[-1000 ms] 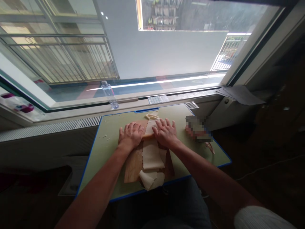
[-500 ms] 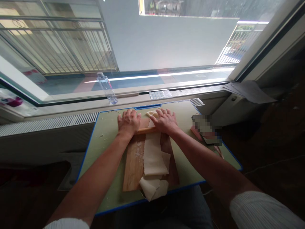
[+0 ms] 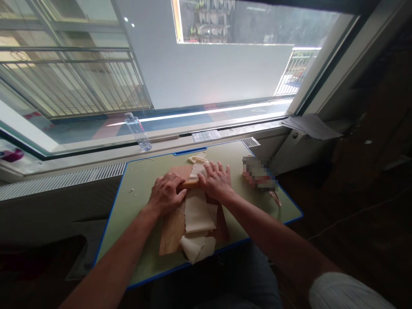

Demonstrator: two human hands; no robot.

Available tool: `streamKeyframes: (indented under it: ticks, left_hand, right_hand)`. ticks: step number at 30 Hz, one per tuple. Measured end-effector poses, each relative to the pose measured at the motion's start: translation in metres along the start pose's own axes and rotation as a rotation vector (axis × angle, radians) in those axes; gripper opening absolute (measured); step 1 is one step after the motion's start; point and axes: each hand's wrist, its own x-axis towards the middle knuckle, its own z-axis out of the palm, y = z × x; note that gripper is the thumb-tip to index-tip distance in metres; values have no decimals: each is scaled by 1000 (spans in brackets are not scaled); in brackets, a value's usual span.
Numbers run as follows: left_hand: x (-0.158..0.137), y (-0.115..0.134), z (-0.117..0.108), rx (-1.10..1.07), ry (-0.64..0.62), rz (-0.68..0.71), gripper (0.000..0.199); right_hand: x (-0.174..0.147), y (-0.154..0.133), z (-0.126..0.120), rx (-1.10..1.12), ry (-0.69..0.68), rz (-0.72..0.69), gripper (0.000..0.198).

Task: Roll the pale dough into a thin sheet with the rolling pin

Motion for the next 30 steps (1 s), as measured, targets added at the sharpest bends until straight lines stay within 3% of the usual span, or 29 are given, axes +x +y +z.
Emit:
streamKeyframes:
  ticks: [6,13,25,30]
  left_hand:
    - [12,15,2,-24,-17,49,28]
    - [45,27,25,72,28,-135,53]
    - [109,0,29,54,-113,-257,67]
    - [132,-11,33,37,-80,-273,63]
  right_hand:
    - [-1,9,-3,-6,-16,16,58]
    - [15,14,-1,-19,16,-49,58]
    - [89,15,5,57,-135,70,71]
    - [115,17,10,103,-148,89,69]
